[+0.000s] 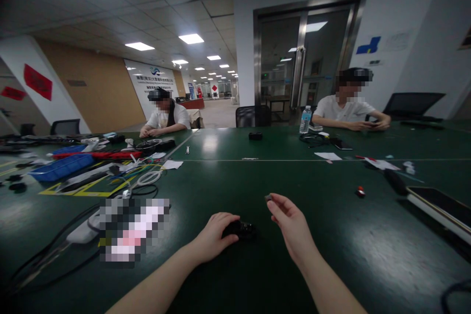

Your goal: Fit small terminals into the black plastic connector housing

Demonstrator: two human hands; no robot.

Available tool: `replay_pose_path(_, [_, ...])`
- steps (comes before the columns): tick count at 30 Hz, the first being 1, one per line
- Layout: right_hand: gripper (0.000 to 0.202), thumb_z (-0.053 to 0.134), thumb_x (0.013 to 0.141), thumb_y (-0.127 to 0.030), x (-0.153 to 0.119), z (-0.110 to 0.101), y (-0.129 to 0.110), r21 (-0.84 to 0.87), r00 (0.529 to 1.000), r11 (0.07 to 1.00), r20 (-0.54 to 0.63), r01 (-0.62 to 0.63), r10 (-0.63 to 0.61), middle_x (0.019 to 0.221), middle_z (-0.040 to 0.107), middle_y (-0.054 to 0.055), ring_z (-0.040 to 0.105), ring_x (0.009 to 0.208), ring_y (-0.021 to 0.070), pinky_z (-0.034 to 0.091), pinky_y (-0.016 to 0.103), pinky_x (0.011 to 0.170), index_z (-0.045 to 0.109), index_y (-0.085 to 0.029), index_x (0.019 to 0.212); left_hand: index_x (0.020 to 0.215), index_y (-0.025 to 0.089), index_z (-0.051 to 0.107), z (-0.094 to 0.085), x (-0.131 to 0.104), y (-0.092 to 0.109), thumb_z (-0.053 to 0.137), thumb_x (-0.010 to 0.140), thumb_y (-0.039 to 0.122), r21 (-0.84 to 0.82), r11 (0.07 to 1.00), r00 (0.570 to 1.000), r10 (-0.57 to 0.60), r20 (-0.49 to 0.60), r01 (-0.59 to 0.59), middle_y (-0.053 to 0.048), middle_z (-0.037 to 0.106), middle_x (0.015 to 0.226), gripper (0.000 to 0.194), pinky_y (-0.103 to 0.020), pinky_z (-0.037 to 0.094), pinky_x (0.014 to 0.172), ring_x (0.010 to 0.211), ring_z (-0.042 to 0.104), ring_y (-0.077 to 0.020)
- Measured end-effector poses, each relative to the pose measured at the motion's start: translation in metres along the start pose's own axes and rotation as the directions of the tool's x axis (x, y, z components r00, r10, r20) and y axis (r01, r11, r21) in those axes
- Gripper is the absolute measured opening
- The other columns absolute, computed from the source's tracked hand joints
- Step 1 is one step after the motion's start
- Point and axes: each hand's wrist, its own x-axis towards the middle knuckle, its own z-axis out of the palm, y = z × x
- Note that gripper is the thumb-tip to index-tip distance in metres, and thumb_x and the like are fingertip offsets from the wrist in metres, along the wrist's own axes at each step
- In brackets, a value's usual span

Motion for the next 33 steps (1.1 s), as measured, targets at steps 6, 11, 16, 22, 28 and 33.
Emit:
replay_pose_path(6, [0.038,0.069,0.067,-0.040,-0.003,0.005,0.011,-0.248,0.986,0.959,0.131,0.136,-0.106,0.099,0.065,0.004,0.058,0.095,0.0221,0.047,0.035,0.082,0.062,-0.024,0.101,0.122,0.025,0.048,0.001,0.001,0.000,0.060,0.081,0.033,0.018,1.000,1.000,0.009,-0.005,-0.009,-0.004,0.053,0.123,0.044,-0.040,0.029,0.102,0.117,0.043,-0.0240])
replay_pose_path(11, [0.029,0.061,0.075,-0.035,-0.005,0.009,0.021,-0.505,0.954,0.828,0.277,0.245,-0.113,0.095,0.064,0.003,0.058,0.086,0.0204,0.047,0.035,0.076,0.062,-0.024,0.102,0.121,0.025,0.049,0.004,0.002,-0.003,0.062,0.079,0.031,0.027,0.999,0.999,0.031,-0.031,-0.030,-0.003,0.054,0.121,0.044,-0.039,0.031,0.100,0.115,0.045,-0.0234])
replay_pose_path(16, [0.024,0.058,0.077,-0.028,-0.015,0.018,0.024,-0.652,0.912,0.672,0.400,0.350,-0.087,0.097,0.062,0.001,0.057,0.089,0.0199,0.046,0.034,0.079,0.063,-0.027,0.101,0.121,0.025,0.048,0.004,0.002,-0.004,0.062,0.080,0.032,0.032,0.999,0.999,0.039,-0.036,-0.038,-0.004,0.055,0.120,0.045,-0.040,0.030,0.101,0.114,0.046,-0.0228])
replay_pose_path(22, [0.023,0.059,0.078,-0.022,-0.021,0.025,0.021,-0.718,0.878,0.576,0.478,0.391,0.000,0.101,0.062,0.000,0.055,0.097,0.0191,0.045,0.032,0.084,0.064,-0.027,0.099,0.122,0.025,0.048,0.004,0.001,-0.003,0.061,0.080,0.031,0.022,0.999,0.999,0.033,-0.039,-0.032,-0.003,0.055,0.120,0.044,-0.038,0.030,0.101,0.115,0.045,-0.0217])
replay_pose_path(28, [0.021,0.059,0.078,-0.021,-0.023,0.029,0.019,-0.770,0.863,0.453,0.506,0.449,0.005,0.101,0.060,0.000,0.054,0.097,0.0190,0.043,0.033,0.084,0.064,-0.026,0.098,0.122,0.026,0.048,0.002,0.001,0.000,0.061,0.081,0.031,0.017,0.999,0.999,0.030,-0.025,-0.029,-0.003,0.054,0.121,0.043,-0.040,0.030,0.101,0.116,0.044,-0.0227])
replay_pose_path(33, [0.021,0.059,0.077,-0.021,-0.024,0.031,0.020,-0.784,0.863,0.413,0.505,0.465,-0.012,0.099,0.059,0.001,0.053,0.094,0.0197,0.043,0.033,0.081,0.065,-0.026,0.097,0.121,0.026,0.048,0.004,0.001,-0.002,0.062,0.079,0.030,0.023,0.998,0.998,0.051,-0.039,-0.050,-0.003,0.055,0.120,0.044,-0.039,0.031,0.100,0.115,0.046,-0.0222])
